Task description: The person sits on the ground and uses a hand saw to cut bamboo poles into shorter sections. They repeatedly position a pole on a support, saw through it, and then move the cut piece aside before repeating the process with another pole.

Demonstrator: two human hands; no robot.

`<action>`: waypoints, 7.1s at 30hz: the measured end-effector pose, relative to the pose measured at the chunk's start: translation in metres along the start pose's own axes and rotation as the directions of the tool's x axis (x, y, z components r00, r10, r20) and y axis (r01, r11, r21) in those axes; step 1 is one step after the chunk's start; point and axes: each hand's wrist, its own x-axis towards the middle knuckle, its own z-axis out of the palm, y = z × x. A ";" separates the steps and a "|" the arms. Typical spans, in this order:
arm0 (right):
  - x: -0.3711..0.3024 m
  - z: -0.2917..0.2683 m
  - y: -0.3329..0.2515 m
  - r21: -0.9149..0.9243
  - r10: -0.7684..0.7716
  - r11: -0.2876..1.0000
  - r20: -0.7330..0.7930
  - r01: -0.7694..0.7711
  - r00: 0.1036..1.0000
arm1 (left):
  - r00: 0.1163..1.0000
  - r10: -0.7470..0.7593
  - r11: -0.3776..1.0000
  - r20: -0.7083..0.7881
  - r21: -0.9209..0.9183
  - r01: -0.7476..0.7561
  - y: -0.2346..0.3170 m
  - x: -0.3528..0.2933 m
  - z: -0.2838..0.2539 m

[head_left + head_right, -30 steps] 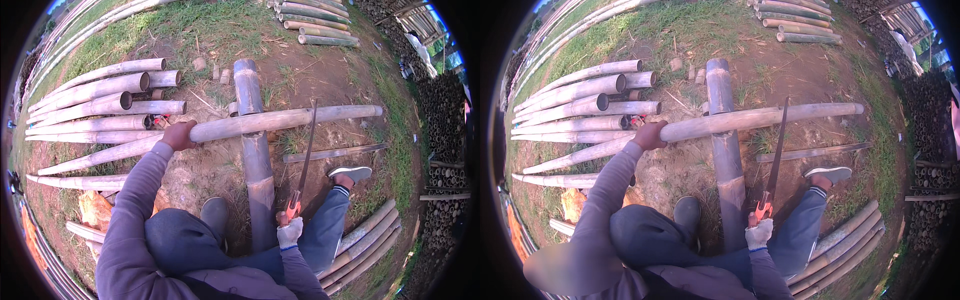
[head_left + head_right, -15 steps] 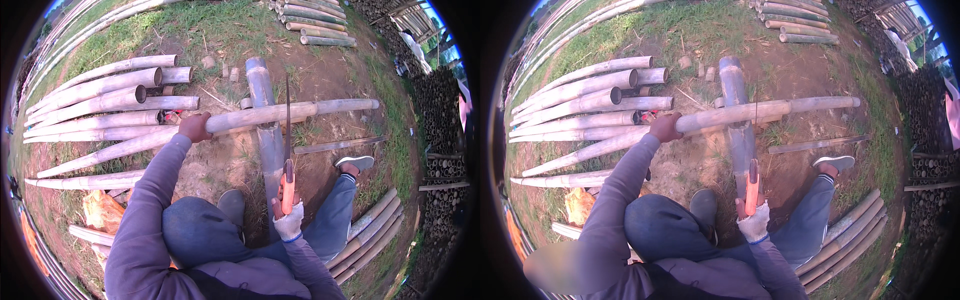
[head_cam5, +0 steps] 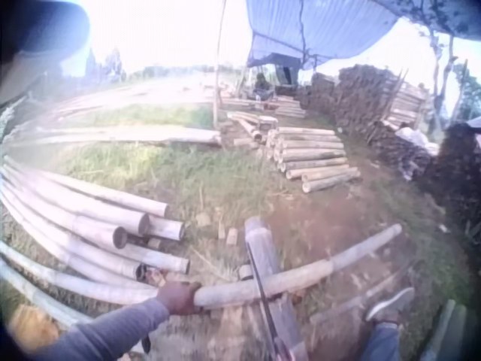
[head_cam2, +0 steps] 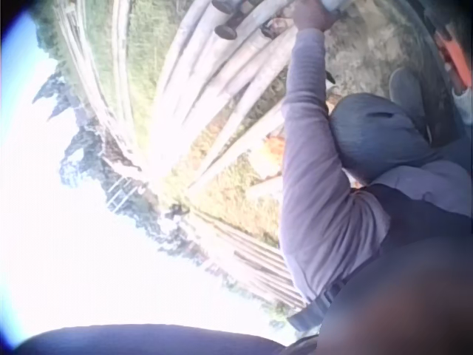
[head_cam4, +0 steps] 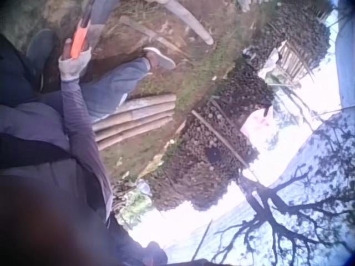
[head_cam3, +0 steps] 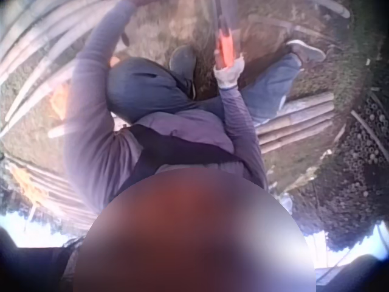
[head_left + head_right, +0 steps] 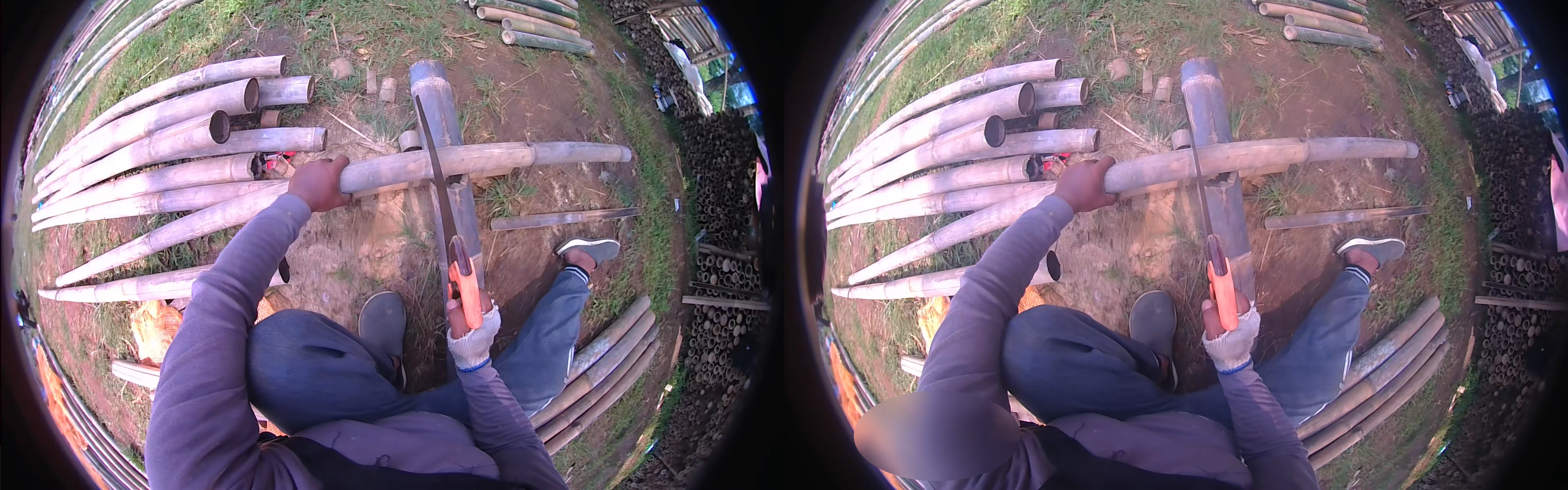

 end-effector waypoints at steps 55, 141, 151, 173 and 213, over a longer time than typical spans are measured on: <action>0.073 0.030 -0.009 0.189 0.073 0.980 -0.060 -0.061 0.996 | 0.999 -0.037 0.999 0.031 -0.026 0.038 0.006 0.007 0.000; 0.053 0.006 -0.013 0.154 0.070 0.985 0.019 -0.072 0.997 | 0.997 -0.059 0.998 0.048 -0.029 0.060 0.001 0.004 -0.016; 0.107 0.032 -0.002 0.050 -0.112 0.992 -0.073 0.116 0.991 | 0.998 -0.020 1.000 0.056 -0.020 0.021 0.005 0.008 0.003; 0.007 -0.009 -0.010 0.219 0.157 0.962 0.038 -0.162 0.987 | 0.999 -0.026 0.999 0.020 -0.042 0.027 -0.003 0.006 -0.005; 0.110 0.041 0.022 -0.036 -0.165 0.986 -0.110 0.162 0.980 | 0.999 -0.036 0.998 0.014 -0.043 0.036 0.008 0.008 0.001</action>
